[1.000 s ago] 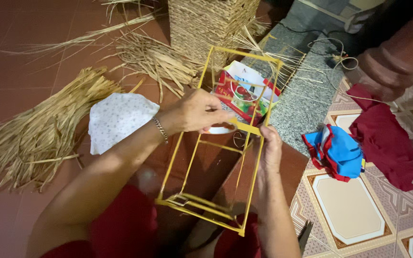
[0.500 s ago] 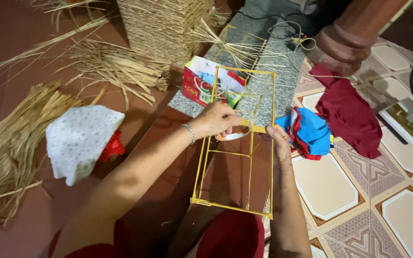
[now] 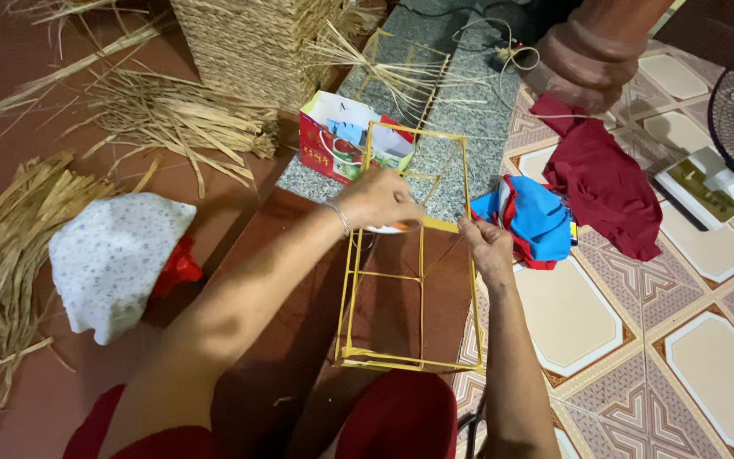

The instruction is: The person sits on the floor assembling a rectangular bamboo/palm-strip frame. They cut thin strips with scissors, wrap and tie strips onto the yellow frame joints, and rotate the frame to work on different sides, building up the lattice structure.

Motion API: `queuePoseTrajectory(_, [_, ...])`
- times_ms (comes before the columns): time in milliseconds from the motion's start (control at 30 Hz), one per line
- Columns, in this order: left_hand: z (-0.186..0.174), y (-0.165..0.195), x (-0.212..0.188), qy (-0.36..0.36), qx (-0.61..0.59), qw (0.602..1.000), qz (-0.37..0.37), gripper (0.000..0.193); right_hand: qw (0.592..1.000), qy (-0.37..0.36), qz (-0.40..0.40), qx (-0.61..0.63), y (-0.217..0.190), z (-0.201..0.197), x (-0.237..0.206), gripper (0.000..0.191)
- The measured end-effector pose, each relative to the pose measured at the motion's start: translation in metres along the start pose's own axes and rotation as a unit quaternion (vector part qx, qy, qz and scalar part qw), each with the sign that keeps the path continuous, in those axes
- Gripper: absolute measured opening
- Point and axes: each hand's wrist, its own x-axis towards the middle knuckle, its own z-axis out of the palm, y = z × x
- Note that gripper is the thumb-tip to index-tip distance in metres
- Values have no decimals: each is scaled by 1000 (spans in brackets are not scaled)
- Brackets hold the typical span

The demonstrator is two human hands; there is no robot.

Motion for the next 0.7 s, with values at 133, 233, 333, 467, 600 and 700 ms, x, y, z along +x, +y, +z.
queuePoseTrajectory(133, [-33, -7, 5, -53, 34, 994, -94, 36, 999, 13, 1, -32, -6, 0, 0, 32])
queuePoseTrajectory(233, [-42, -9, 0, -50, 146, 978, -142, 34, 1000, 3, -18, -23, -7, 4, 1, 33])
queuePoseTrajectory(333, [-35, -10, -1, -38, 212, 960, -178, 39, 999, 7, -16, -28, -5, 5, 2, 34])
queuePoseTrajectory(467, [-25, -20, -2, -48, 244, 945, -210, 54, 999, 7, -4, -40, 0, 2, 1, 33])
queuePoseTrajectory(600, [-18, -29, -1, -51, 222, 946, -232, 48, 1000, 19, 5, -15, 3, 1, -2, 33])
queuePoseTrajectory(700, [-18, -32, -2, -50, 217, 944, -244, 49, 1000, 15, 2, -7, -4, 5, -6, 33])
